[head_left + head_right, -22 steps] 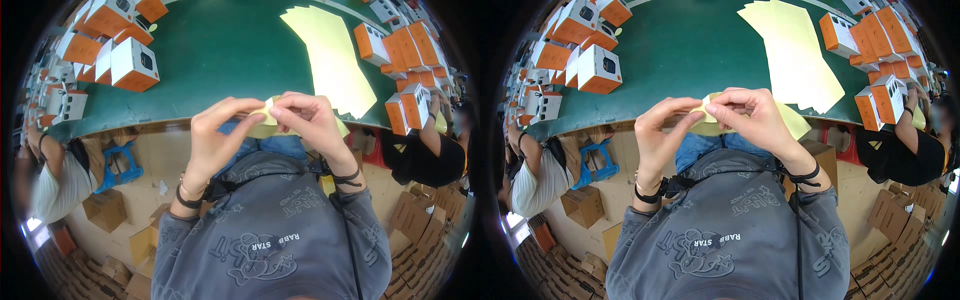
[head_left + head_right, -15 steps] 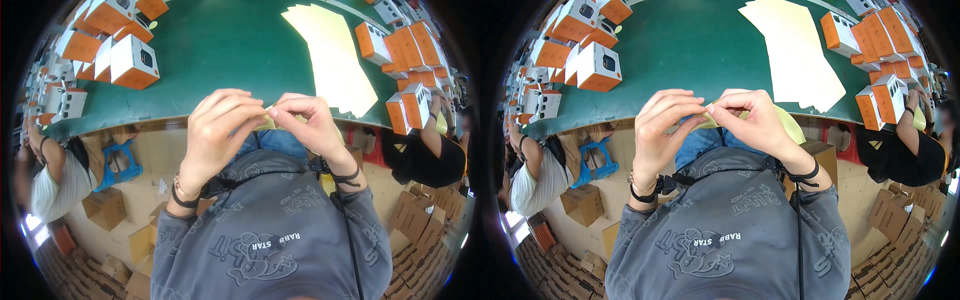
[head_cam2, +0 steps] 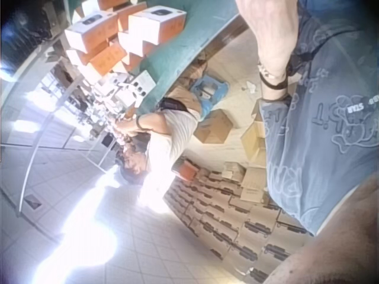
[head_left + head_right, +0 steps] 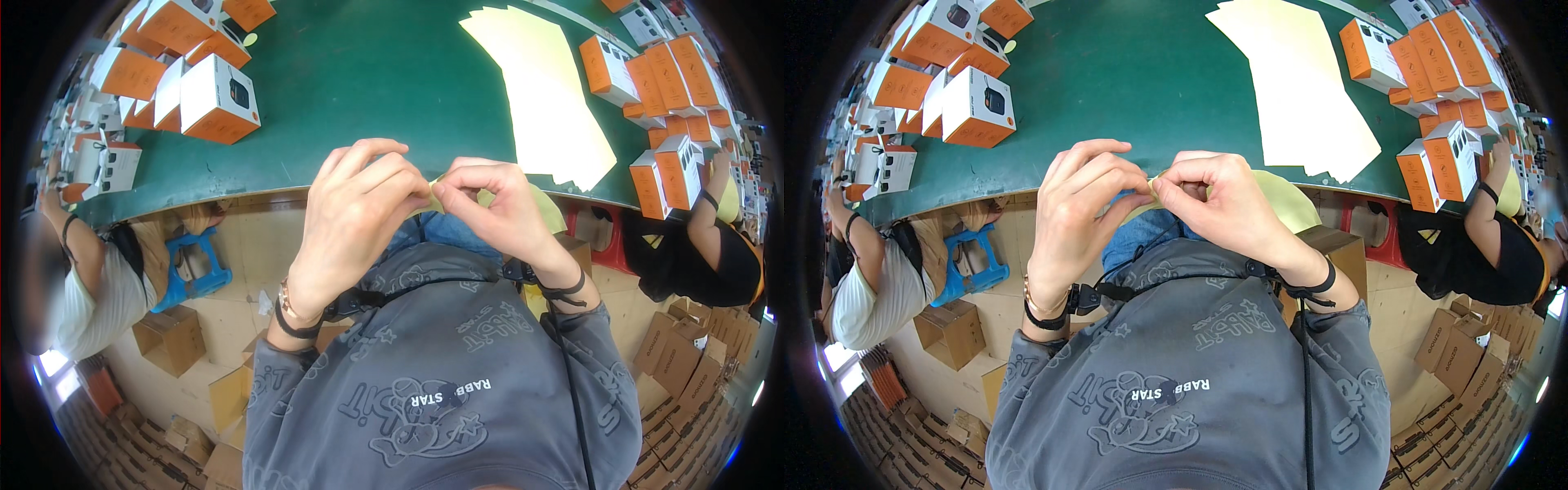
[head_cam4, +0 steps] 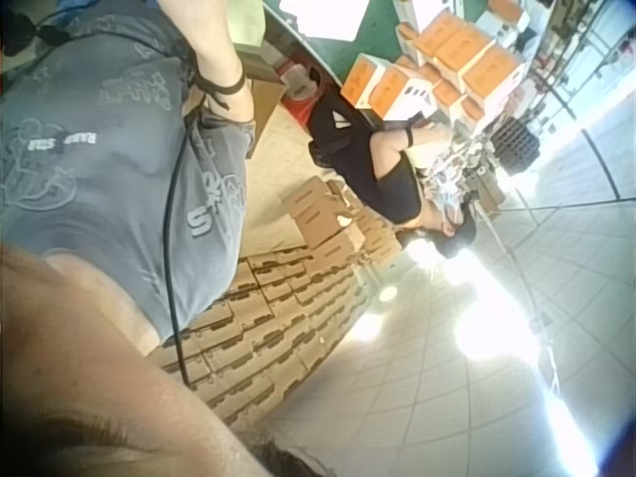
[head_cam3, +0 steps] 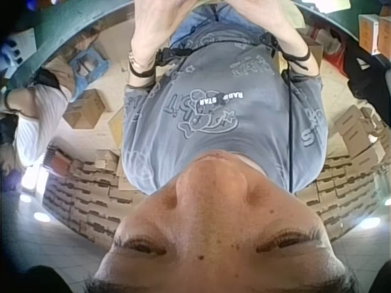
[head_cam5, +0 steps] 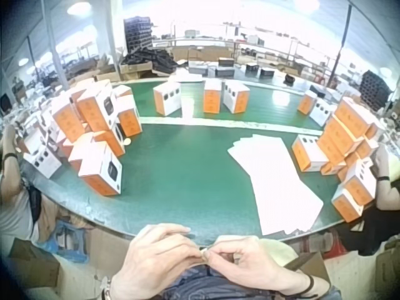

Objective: Assemble and inspect product packaging boxes on a factory assembly line.

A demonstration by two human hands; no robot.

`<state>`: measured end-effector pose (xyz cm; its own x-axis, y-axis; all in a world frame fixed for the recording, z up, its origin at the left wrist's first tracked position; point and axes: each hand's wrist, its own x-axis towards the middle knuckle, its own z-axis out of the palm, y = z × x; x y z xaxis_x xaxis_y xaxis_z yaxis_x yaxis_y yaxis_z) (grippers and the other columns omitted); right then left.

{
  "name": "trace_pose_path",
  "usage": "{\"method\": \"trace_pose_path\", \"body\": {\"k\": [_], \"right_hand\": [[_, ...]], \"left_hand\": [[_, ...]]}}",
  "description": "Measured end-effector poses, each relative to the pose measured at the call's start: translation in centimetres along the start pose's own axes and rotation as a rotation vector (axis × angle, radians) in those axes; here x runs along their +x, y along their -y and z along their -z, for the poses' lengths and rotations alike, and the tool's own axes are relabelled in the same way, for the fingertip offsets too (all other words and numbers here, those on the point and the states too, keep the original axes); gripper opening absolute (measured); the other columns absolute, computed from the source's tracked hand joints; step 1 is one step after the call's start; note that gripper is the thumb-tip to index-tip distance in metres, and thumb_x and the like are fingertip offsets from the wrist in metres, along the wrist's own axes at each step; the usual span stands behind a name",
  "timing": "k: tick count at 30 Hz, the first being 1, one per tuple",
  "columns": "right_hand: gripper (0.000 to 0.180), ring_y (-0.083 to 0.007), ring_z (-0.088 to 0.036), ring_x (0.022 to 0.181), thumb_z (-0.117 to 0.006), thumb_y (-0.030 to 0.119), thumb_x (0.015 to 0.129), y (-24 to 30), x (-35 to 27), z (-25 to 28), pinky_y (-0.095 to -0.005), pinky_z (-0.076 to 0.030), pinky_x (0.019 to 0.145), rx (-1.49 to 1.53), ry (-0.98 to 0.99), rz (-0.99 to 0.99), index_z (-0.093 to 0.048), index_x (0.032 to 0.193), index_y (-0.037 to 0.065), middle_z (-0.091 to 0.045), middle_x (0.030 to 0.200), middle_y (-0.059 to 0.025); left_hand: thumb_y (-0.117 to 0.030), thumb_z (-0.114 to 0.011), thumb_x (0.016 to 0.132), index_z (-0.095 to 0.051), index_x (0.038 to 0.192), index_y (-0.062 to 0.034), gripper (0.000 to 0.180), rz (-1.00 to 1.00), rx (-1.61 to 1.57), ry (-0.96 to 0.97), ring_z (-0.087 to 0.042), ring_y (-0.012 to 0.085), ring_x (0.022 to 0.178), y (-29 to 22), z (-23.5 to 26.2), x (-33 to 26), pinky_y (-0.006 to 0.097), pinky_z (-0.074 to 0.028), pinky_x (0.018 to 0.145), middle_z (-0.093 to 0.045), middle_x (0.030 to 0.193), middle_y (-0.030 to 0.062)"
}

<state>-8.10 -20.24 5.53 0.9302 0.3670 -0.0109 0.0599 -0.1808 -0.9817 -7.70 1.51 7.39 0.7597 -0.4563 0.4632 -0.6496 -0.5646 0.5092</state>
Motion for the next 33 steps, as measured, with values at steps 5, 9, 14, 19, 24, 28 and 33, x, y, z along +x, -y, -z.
{"method": "trace_pose_path", "body": {"k": [5,9,14,19,24,28,33], "right_hand": [[0.017,-0.0028,-0.045,0.062,-0.070,0.010,0.099,0.1,0.1,-0.1,-0.0252,-0.034,0.053,-0.008,-0.004,-0.010,-0.076,0.092,-0.004,-0.059,0.074,0.0008],[0.017,-0.0021,-0.045,0.063,-0.069,0.010,0.100,-0.3,0.2,0.1,-0.0247,-0.034,0.054,-0.001,-0.001,-0.002,-0.076,0.093,-0.005,-0.059,0.075,0.0017],[0.018,-0.0008,-0.044,0.064,-0.068,0.011,0.101,-0.1,0.4,0.3,-0.0234,-0.034,0.054,0.057,0.025,-0.055,-0.076,0.095,-0.005,-0.059,0.077,0.0035],[0.019,-0.0004,-0.044,0.064,-0.068,0.012,0.102,-0.3,0.6,0.3,-0.0231,-0.033,0.054,0.052,0.044,-0.069,-0.077,0.097,-0.004,-0.060,0.079,0.0038],[0.010,-0.0060,-0.048,0.071,-0.070,0.006,0.098,0.3,0.8,0.3,-0.0251,-0.040,0.064,-0.058,0.042,-0.084,-0.073,0.094,-0.003,-0.061,0.080,0.0004],[0.008,-0.0056,-0.047,0.069,-0.072,0.005,0.096,0.3,1.0,0.5,-0.0247,-0.039,0.063,-0.153,0.045,-0.036,-0.073,0.096,-0.003,-0.060,0.081,0.0005],[0.013,-0.0025,-0.043,0.062,-0.074,0.011,0.096,-0.4,1.1,1.1,-0.0258,-0.035,0.055,-0.074,-0.012,0.008,-0.077,0.097,-0.001,-0.062,0.077,0.0016]], "left_hand": [[-0.008,-0.087,0.072,-0.072,0.089,-0.0099,0.024,0.004,0.004,0.003,-0.069,0.0268,0.112,0.1,-0.1,-0.1,0.040,-0.050,0.088,-0.072,0.093,0.0003],[-0.008,-0.088,0.072,-0.071,0.089,-0.0101,0.024,0.001,0.011,-0.011,-0.069,0.0269,0.111,0.3,-0.3,-0.1,0.040,-0.050,0.088,-0.072,0.092,0.0005],[-0.008,-0.088,0.072,-0.073,0.091,-0.0096,0.025,-0.004,0.021,-0.024,-0.069,0.0271,0.111,0.6,-0.1,-0.2,0.040,-0.050,0.088,-0.073,0.094,0.0009],[-0.007,-0.087,0.073,-0.073,0.092,-0.0092,0.024,0.013,-0.041,0.006,-0.069,0.0278,0.112,1.0,0.0,-0.2,0.041,-0.050,0.088,-0.074,0.097,0.0025],[-0.004,-0.085,0.075,-0.071,0.092,-0.0070,0.022,0.057,-0.089,0.054,-0.068,0.0288,0.112,1.2,0.0,0.0,0.041,-0.051,0.091,-0.073,0.099,0.0049],[0.000,-0.083,0.075,-0.069,0.091,-0.0047,0.022,0.093,-0.151,0.091,-0.068,0.0299,0.111,1.4,0.2,0.2,0.042,-0.052,0.092,-0.072,0.100,0.0074],[0.002,-0.082,0.075,-0.069,0.091,-0.0038,0.021,0.069,-0.193,0.084,-0.069,0.0304,0.111,1.4,-0.1,0.8,0.041,-0.054,0.092,-0.072,0.102,0.0086]]}}
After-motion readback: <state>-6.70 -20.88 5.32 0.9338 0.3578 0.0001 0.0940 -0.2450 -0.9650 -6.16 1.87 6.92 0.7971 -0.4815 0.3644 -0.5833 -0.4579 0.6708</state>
